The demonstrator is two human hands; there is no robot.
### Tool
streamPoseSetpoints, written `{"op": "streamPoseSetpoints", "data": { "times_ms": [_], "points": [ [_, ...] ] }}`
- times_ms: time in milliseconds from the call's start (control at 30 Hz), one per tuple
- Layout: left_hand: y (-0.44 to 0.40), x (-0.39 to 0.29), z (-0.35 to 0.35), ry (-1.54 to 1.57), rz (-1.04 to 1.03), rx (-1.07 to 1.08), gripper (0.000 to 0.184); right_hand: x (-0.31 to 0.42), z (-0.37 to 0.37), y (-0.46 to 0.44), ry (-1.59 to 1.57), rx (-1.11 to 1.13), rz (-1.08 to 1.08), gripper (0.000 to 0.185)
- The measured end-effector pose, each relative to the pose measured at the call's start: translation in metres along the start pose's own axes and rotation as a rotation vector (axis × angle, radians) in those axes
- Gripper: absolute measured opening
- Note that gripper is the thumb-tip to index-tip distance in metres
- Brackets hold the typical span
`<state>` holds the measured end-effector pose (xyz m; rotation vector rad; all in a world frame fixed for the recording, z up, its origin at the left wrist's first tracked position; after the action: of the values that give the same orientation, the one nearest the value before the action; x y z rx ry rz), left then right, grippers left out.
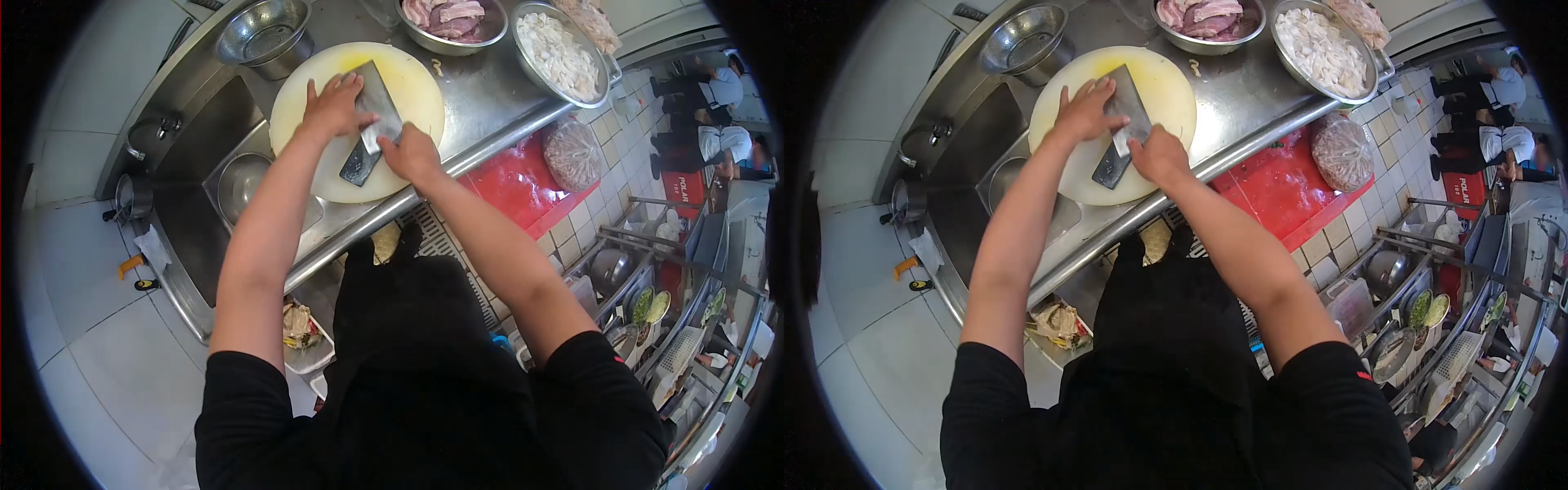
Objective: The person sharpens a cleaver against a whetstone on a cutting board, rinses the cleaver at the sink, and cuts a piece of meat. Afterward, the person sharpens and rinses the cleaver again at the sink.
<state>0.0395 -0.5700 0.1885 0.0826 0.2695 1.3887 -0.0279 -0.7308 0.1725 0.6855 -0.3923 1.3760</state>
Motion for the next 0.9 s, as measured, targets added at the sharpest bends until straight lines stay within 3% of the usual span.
{"op": "streamPoseSetpoints", "data": {
  "times_ms": [67,133,200,300,367,467,567,667,767,833,900],
  "points": [
    [0.044,-0.016,-0.007,0.007,-0.018,-0.014,0.094,-0.012,0.003,0.046,0.005,0.143,-0.069,0.055],
    [0.111,-0.041,-0.013,-0.015,-0.018,0.024,0.095,-0.044,-0.007,0.103,-0.035,0.182,0.006,0.057],
    [0.165,-0.061,-0.017,0.118,0.01,0.009,0.098,-0.057,0.005,0.158,-0.085,0.29,-0.041,0.059],
    [0.154,-0.058,-0.017,0.068,0.011,-0.009,0.096,-0.049,0.015,0.137,-0.077,0.218,0.014,0.058],
    [0.082,-0.037,-0.01,-0.008,0.01,-0.04,0.096,-0.035,0.01,0.068,0.087,0.212,-0.07,0.054],
    [-0.003,-0.009,0.008,0.044,0.008,-0.008,0.096,0.002,0.016,-0.006,0.106,0.064,-0.028,0.055],
    [0.007,-0.018,0.004,-0.02,-0.034,-0.021,0.098,-0.007,0.012,0.007,0.063,0.063,-0.062,0.055],
    [0.088,-0.041,-0.016,0.0,-0.052,-0.029,0.096,-0.041,0.003,0.081,-0.005,0.198,-0.108,0.055],
    [0.172,-0.066,-0.025,0.149,0.001,0.006,0.099,-0.059,0.015,0.161,-0.066,0.197,-0.016,0.055],
    [0.17,-0.066,-0.022,0.125,0.011,0.021,0.101,-0.065,0.012,0.157,-0.12,0.175,0.053,0.058],
    [0.12,-0.048,-0.019,0.045,0.006,-0.018,0.1,-0.063,0.0,0.096,0.057,0.148,0.082,0.058]
  ]
}}
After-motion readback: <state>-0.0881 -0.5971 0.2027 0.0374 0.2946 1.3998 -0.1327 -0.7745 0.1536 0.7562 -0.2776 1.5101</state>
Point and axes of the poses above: each hand's wrist, its own y-axis away from the middle knuckle, its own z-axis out of the back of the hand, x = y × z, the point moved 7 cm from there along -y, towards the middle knuckle, and after that the axes turned 7 degrees about -x, right-handed, at the moved point
